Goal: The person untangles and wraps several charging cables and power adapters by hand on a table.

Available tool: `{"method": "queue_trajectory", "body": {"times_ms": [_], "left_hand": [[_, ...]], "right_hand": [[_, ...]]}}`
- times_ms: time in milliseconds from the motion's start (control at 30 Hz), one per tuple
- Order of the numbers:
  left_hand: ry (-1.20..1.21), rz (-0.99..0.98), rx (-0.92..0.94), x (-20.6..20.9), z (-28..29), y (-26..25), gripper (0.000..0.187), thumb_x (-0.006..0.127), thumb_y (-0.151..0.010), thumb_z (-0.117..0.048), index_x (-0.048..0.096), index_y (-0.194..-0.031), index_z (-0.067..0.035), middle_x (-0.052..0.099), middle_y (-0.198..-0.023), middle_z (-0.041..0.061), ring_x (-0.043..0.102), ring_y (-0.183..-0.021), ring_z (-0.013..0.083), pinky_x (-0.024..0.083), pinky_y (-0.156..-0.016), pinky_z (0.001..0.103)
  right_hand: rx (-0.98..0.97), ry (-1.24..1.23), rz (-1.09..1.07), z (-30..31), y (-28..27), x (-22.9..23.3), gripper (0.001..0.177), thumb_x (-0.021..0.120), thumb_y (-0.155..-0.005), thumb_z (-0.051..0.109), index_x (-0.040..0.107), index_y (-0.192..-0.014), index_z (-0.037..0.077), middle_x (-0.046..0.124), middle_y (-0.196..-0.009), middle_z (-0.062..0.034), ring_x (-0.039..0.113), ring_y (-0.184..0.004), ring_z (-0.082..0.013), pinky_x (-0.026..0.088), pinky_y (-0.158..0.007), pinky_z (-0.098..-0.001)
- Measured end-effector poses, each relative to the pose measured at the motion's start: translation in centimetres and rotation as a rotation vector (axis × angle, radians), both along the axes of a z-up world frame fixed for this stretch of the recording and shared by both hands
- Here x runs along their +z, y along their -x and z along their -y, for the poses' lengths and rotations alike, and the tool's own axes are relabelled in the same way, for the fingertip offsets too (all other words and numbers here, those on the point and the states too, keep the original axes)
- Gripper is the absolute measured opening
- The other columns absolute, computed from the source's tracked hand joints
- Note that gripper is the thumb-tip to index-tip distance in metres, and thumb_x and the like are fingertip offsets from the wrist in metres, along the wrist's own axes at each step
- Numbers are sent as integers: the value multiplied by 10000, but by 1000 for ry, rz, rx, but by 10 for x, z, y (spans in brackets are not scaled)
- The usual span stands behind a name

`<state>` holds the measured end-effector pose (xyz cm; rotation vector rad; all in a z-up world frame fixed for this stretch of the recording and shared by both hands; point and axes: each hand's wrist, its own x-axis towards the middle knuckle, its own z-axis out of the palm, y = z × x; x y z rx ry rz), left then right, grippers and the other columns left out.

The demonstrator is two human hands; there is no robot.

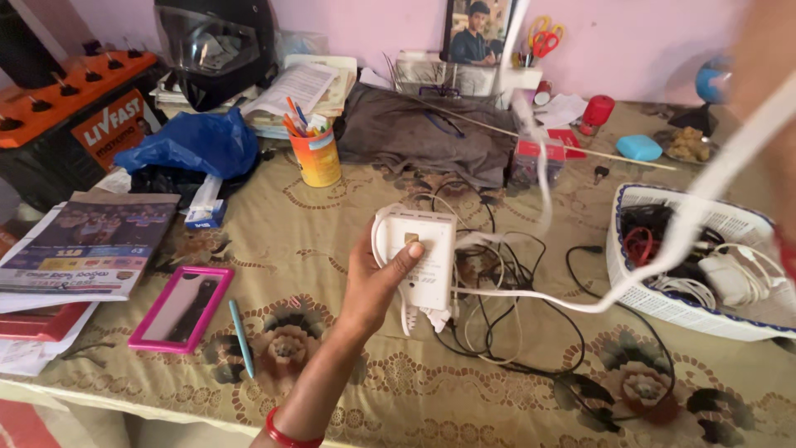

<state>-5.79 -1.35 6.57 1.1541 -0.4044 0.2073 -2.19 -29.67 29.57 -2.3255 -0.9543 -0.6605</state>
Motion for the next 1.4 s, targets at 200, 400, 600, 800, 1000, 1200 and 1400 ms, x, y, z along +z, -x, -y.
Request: {"method": "queue_trajectory", "body": {"times_ms": [200, 400, 600, 800, 1000, 1200, 1400], "left_hand": [[-22, -64, 2, -6, 0, 1, 655, 798, -866, -202, 510, -1399, 46, 725, -1152, 140, 722, -998, 174, 608, -875, 325], [-266, -198, -6, -40, -26, 0, 624, 820, -836, -200, 564, -1339, 67, 753, -1084, 121, 734, -928, 164, 607, -812, 309], [-157, -325, 18, -67, -8, -29, 606, 793, -840, -235, 567, -1332, 38, 750, -1009, 127, 725, -822, 179, 611, -731, 314], [-232, -350, 39, -106, 12, -39, 536, 804, -836, -223, 606, -1247, 58, 760, -995, 132, 737, -811, 175, 621, -713, 311], [-271, -325, 100, -132, 10, -29, 464, 784, -873, -221, 617, -1223, 34, 753, -988, 111, 721, -823, 154, 600, -712, 302], [-287, -353, 113, -126, 11, -25, 443, 756, -896, -231, 609, -1226, 25, 755, -996, 103, 727, -843, 148, 608, -725, 298], [-213, -363, 75, -123, 13, -25, 458, 744, -904, -218, 594, -1263, 23, 746, -1018, 104, 714, -858, 140, 603, -743, 296]], "right_hand": [[-136, 236, -63, 2, 14, -28, 410, 472, -1029, 72, 572, -1415, 166, 701, -1033, -124, 739, -809, -220, 601, -678, -342], [-707, 1070, -651, 8, 37, -78, 495, 480, -1028, 57, 545, -1485, 237, 721, -1061, -97, 757, -856, -204, 609, -729, -332], [-675, 843, 379, 10, 84, -110, 507, 593, -839, -90, 716, -1246, 186, 592, -1487, -249, 669, -1231, -381, 580, -604, -283], [349, 209, 173, -21, 85, -178, 338, 644, -818, -38, 647, -1146, 43, 673, -1300, -99, 733, -1034, -234, 640, -782, -306], [-386, 653, -413, -24, -10, -295, 327, 548, -923, -128, 599, -1236, -51, 660, -1131, -216, 708, -765, -253, 573, -597, -301], [-386, 589, -415, 6, -35, -334, 312, 720, -833, 53, 671, -1138, 9, 720, -996, -188, 720, -842, -309, 600, -752, -422], [-488, 490, -664, -13, -30, -315, 302, 604, -1006, 325, 654, -1163, 72, 679, -992, -143, 732, -722, -326, 603, -621, -450]]}}
